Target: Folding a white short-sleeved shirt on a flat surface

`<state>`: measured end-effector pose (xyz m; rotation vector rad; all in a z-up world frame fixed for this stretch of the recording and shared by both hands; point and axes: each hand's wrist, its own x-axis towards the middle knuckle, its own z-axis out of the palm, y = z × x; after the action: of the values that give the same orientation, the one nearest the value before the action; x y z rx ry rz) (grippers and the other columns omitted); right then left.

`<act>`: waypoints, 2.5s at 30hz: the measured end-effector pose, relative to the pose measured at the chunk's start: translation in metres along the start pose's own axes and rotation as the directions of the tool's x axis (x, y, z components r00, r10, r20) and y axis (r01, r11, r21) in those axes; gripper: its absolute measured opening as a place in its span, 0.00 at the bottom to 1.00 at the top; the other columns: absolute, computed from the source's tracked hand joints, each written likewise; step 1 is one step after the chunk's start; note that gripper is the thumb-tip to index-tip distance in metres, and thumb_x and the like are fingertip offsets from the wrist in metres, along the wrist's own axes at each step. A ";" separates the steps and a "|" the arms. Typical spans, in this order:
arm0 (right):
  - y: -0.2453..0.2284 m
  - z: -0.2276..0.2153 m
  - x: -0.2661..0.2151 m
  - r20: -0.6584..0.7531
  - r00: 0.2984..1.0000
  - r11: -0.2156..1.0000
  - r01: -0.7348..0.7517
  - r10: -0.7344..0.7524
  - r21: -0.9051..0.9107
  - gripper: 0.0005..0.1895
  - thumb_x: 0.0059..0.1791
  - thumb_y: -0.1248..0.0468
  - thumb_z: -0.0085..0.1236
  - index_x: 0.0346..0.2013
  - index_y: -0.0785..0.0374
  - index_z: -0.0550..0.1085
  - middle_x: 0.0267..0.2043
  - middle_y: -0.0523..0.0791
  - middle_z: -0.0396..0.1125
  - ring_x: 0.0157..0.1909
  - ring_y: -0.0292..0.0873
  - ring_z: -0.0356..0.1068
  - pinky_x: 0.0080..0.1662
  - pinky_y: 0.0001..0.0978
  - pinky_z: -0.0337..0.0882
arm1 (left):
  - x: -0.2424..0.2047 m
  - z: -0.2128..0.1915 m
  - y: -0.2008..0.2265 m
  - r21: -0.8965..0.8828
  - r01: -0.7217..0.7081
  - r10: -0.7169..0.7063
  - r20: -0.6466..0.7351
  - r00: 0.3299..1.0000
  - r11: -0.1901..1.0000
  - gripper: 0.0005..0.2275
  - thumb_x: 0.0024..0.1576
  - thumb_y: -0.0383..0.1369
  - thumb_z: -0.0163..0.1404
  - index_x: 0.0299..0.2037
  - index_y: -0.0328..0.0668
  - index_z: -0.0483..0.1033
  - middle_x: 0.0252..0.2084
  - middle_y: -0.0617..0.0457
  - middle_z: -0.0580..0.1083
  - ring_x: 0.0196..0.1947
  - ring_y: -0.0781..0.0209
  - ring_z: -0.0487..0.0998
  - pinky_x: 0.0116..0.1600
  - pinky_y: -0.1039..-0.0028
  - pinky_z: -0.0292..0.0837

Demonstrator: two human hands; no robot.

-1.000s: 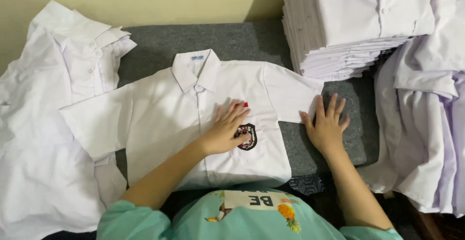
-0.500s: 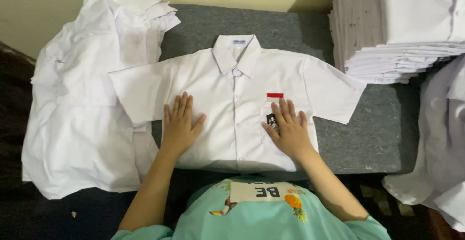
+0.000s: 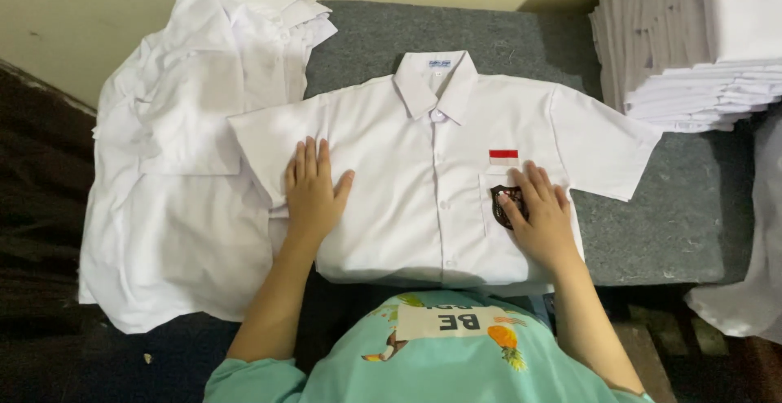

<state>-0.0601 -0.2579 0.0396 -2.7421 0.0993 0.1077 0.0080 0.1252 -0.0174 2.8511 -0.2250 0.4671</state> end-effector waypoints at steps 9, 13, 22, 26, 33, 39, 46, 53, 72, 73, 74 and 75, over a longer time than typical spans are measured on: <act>0.050 -0.008 -0.010 -0.161 0.968 0.974 -0.209 0.193 -0.090 0.34 0.55 0.37 0.48 0.69 0.53 0.69 0.75 0.48 0.57 0.75 0.54 0.56 0.62 0.69 0.61 | -0.062 -0.037 0.027 -0.179 -0.080 0.113 0.184 0.976 0.981 0.32 0.59 0.48 0.52 0.69 0.35 0.62 0.74 0.33 0.55 0.75 0.36 0.53 0.69 0.45 0.56; 0.041 -0.044 -0.018 -0.112 0.923 0.923 -0.348 0.368 0.166 0.27 0.53 0.49 0.51 0.59 0.65 0.70 0.58 0.56 0.63 0.62 0.59 0.60 0.55 0.56 0.64 | -0.075 -0.067 0.021 -0.407 0.000 -0.058 -0.129 0.990 0.914 0.18 0.57 0.29 0.54 0.58 0.35 0.71 0.58 0.39 0.64 0.58 0.39 0.65 0.66 0.52 0.61; 0.044 -0.041 -0.012 0.067 0.864 0.842 -0.502 0.499 0.200 0.21 0.53 0.47 0.56 0.38 0.64 0.70 0.37 0.50 0.69 0.39 0.52 0.66 0.39 0.44 0.62 | -0.057 -0.040 0.012 0.003 0.378 -0.364 0.277 0.889 0.926 0.18 0.62 0.50 0.46 0.35 0.43 0.73 0.33 0.46 0.76 0.40 0.41 0.77 0.42 0.49 0.69; 0.093 -0.005 -0.003 -0.107 0.935 0.926 -0.311 0.339 0.213 0.20 0.54 0.50 0.62 0.43 0.66 0.78 0.37 0.57 0.75 0.44 0.61 0.76 0.40 0.50 0.74 | -0.042 -0.023 -0.002 -0.285 0.501 -0.387 0.374 0.843 0.817 0.20 0.63 0.52 0.49 0.39 0.41 0.78 0.32 0.44 0.78 0.38 0.43 0.82 0.39 0.56 0.76; 0.030 -0.046 -0.004 0.004 0.969 0.436 -0.115 0.248 0.893 0.23 0.52 0.71 0.55 0.59 0.58 0.62 0.31 0.39 0.58 0.30 0.38 0.69 0.32 0.24 0.75 | -0.020 -0.020 -0.019 -0.695 0.468 -0.348 0.320 0.881 0.546 0.14 0.65 0.41 0.51 0.46 0.36 0.80 0.29 0.45 0.75 0.33 0.55 0.76 0.36 0.66 0.72; 0.076 -0.022 0.044 -0.191 0.955 0.475 0.063 0.227 0.877 0.19 0.50 0.74 0.56 0.56 0.62 0.71 0.27 0.32 0.51 0.29 0.27 0.63 0.32 0.13 0.70 | 0.027 -0.002 -0.032 -0.782 0.216 -0.349 -0.002 0.937 0.585 0.10 0.67 0.34 0.49 0.32 0.45 0.73 0.20 0.62 0.59 0.23 0.67 0.58 0.30 0.77 0.55; 0.063 -0.059 0.119 -0.405 0.908 0.531 0.292 0.109 0.796 0.18 0.54 0.76 0.57 0.57 0.61 0.71 0.28 0.32 0.49 0.32 0.27 0.61 0.35 0.13 0.66 | 0.123 0.016 -0.048 -0.684 -0.057 -0.259 -0.350 0.900 0.727 0.13 0.68 0.31 0.52 0.31 0.42 0.66 0.20 0.54 0.59 0.23 0.65 0.61 0.30 0.75 0.59; 0.057 -0.063 0.197 -0.476 0.879 0.593 0.375 0.016 0.713 0.17 0.56 0.76 0.55 0.56 0.55 0.71 0.35 0.38 0.62 0.38 0.32 0.64 0.39 0.20 0.64 | 0.182 0.017 -0.040 -0.684 -0.076 -0.237 -0.352 0.905 0.725 0.08 0.67 0.34 0.45 0.41 0.37 0.69 0.34 0.44 0.69 0.37 0.50 0.71 0.44 0.61 0.67; -0.059 0.019 0.046 0.253 0.884 0.903 0.422 -0.392 -0.076 0.32 0.59 0.51 0.34 0.78 0.51 0.47 0.83 0.45 0.30 0.82 0.56 0.25 0.70 0.74 0.33 | 0.028 -0.008 0.134 -0.420 -0.307 0.461 0.337 0.821 0.854 0.34 0.64 0.45 0.48 0.76 0.40 0.47 0.80 0.44 0.43 0.79 0.40 0.39 0.71 0.33 0.41; -0.053 0.026 0.047 0.249 0.887 0.905 0.419 -0.389 -0.076 0.32 0.59 0.51 0.34 0.78 0.51 0.47 0.83 0.45 0.30 0.82 0.56 0.25 0.70 0.74 0.33 | 0.027 -0.005 0.132 -0.420 -0.313 0.466 0.335 0.819 0.852 0.34 0.64 0.45 0.48 0.76 0.40 0.47 0.80 0.44 0.43 0.79 0.40 0.39 0.71 0.33 0.41; -0.048 0.032 0.049 0.282 0.885 0.901 0.416 -0.371 -0.119 0.31 0.60 0.49 0.29 0.78 0.48 0.46 0.83 0.41 0.32 0.82 0.50 0.26 0.72 0.67 0.33 | 0.026 -0.003 0.131 -0.341 -0.360 0.481 0.403 0.779 0.869 0.34 0.65 0.48 0.42 0.77 0.42 0.44 0.80 0.47 0.43 0.79 0.46 0.40 0.73 0.38 0.38; -0.042 0.038 0.051 0.315 0.882 0.896 0.414 -0.351 -0.161 0.30 0.60 0.48 0.24 0.79 0.45 0.46 0.83 0.37 0.34 0.83 0.45 0.27 0.74 0.61 0.34 | 0.027 0.000 0.130 -0.260 -0.410 0.485 0.470 0.737 0.874 0.34 0.66 0.52 0.36 0.78 0.45 0.41 0.80 0.49 0.43 0.80 0.51 0.41 0.75 0.44 0.36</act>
<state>-0.0086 -0.2072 0.0160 -2.8723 -0.5702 0.4140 0.0083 -0.0025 0.0191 2.6972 -1.0241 -0.2694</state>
